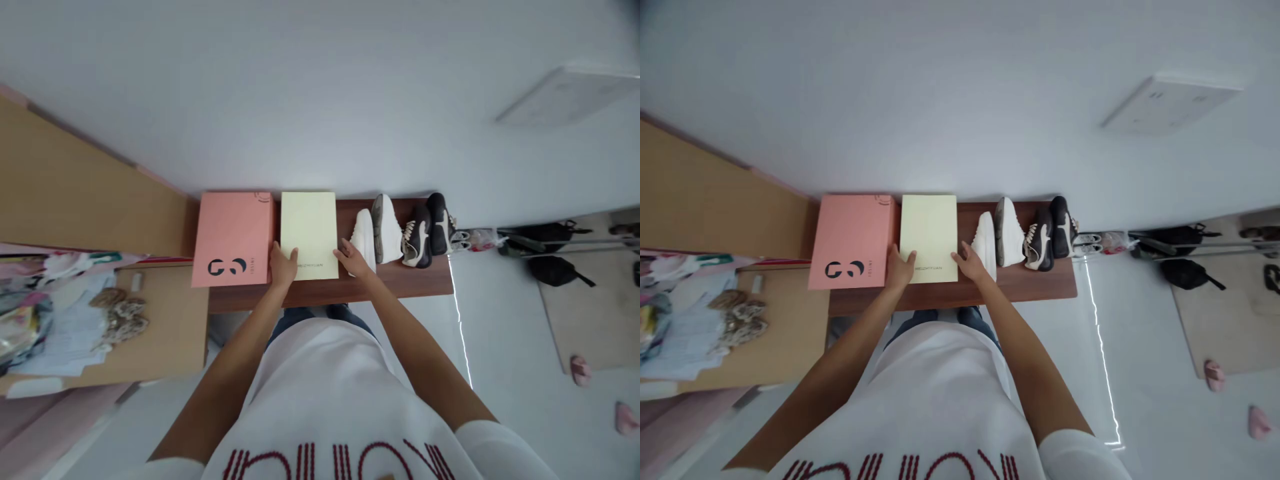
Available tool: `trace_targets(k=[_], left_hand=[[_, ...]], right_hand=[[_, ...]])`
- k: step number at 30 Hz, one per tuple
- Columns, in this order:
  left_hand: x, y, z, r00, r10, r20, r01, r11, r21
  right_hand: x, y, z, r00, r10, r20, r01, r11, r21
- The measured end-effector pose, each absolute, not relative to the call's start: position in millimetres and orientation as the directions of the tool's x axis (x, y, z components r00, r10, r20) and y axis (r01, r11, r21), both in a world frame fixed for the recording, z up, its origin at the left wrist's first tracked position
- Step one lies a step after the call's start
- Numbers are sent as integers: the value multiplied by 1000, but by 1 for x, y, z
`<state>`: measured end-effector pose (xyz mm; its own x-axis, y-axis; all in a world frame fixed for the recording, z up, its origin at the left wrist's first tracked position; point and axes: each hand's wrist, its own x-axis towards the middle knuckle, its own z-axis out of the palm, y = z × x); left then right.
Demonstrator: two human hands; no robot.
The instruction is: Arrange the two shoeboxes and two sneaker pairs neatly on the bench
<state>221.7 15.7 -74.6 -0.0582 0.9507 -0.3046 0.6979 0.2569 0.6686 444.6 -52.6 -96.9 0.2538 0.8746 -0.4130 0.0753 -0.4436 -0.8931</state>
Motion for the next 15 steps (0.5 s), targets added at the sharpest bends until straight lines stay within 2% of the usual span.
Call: trace_targets(k=[4, 9, 12, 15], left_hand=[[249, -8, -61, 37, 979, -199, 716, 113, 689], [318, -45, -51, 242, 956, -166, 614, -18, 789], [358, -63, -55, 350, 921, -173, 547, -51, 835], [384, -76, -66, 385, 886, -259, 585, -17, 811]], right_hand=[[493, -79, -83, 409, 830, -378, 9, -418, -908], [568, -114, -74, 499, 795, -344, 58, -427, -902], [597, -126, -76, 506, 792, -340, 84, -438, -895], [612, -129, -80, 509, 789, -345, 93, -449, -889]])
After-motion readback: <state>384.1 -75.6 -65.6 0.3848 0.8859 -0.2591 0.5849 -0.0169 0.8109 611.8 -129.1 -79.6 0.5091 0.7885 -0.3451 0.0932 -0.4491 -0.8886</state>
